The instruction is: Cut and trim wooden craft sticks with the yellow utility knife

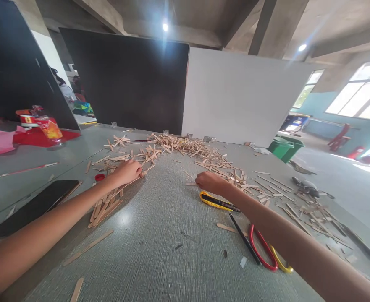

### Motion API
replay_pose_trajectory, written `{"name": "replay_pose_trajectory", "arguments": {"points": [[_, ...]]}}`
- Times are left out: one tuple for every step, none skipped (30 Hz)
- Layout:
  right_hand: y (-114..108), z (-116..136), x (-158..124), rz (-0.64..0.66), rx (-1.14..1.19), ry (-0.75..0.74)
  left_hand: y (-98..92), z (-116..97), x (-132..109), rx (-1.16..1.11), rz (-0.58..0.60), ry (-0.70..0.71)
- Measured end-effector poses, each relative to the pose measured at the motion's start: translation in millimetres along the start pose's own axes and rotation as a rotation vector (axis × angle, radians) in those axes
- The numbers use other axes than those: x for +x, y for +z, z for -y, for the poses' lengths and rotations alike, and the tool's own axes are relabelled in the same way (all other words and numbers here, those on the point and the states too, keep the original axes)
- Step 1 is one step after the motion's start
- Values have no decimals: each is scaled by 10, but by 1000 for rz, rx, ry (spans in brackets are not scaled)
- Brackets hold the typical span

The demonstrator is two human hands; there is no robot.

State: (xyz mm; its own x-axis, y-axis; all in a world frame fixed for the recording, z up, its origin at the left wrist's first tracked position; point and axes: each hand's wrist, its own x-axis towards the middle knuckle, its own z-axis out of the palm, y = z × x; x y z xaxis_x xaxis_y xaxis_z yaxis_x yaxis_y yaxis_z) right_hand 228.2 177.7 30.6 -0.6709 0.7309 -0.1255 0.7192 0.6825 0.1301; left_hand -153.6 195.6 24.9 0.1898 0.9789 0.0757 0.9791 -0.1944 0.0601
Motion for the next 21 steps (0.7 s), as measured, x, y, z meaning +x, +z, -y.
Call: {"name": "replay_pose_trajectory", "arguments": {"points": [[3,-5,98,-4,-1,18,3,3,3,1,3,3],[1,-13,213,-8,0,36,6,8,5,2,5,5],[-6,-23,340,-14,2,55,7,14,6,2,7,7],[-17,-31,473,-22,6,75,7,22,7,1,8,8],[-32,-37,607,-34,13,97,8,32,7,-3,8,8],[-51,-40,737,-50,20,123,9,41,7,-8,7,8],[-74,-38,859,-67,29,150,11,51,5,-16,4,5],[-98,-34,970,-85,41,177,14,58,2,-26,-2,1],[-124,-28,1067,-103,56,203,18,63,-2,-40,-10,-4],[-149,-23,1146,-118,76,226,23,65,-7,-57,-21,-9],[-174,-18,1207,-132,100,247,25,62,-14,-80,-34,-16],[-196,-15,1247,-143,126,266,24,55,-24,-109,-51,-23],[-214,-11,1265,-154,156,283,17,44,-34,-148,-74,-33],[-229,-5,1260,-164,190,297,1,29,-45,-195,-103,-44],[-239,6,1235,-175,226,310,-25,10,-54,-253,-137,-55],[-245,25,1188,-187,266,320,-63,-13,-61,-322,-174,-66],[-249,54,1125,-200,311,330,-113,-39,-65,-401,-212,-74],[-250,97,1047,-214,362,337,-176,-71,-63,-491,-249,-80],[-252,155,958,-228,420,345,-251,-109,-56,-590,-282,-81],[-256,231,864,-240,488,352,-335,-156,-43,-699,-312,-80],[-265,324,768,-250,565,358,-427,-212,-22,-815,-337,-73]]}}
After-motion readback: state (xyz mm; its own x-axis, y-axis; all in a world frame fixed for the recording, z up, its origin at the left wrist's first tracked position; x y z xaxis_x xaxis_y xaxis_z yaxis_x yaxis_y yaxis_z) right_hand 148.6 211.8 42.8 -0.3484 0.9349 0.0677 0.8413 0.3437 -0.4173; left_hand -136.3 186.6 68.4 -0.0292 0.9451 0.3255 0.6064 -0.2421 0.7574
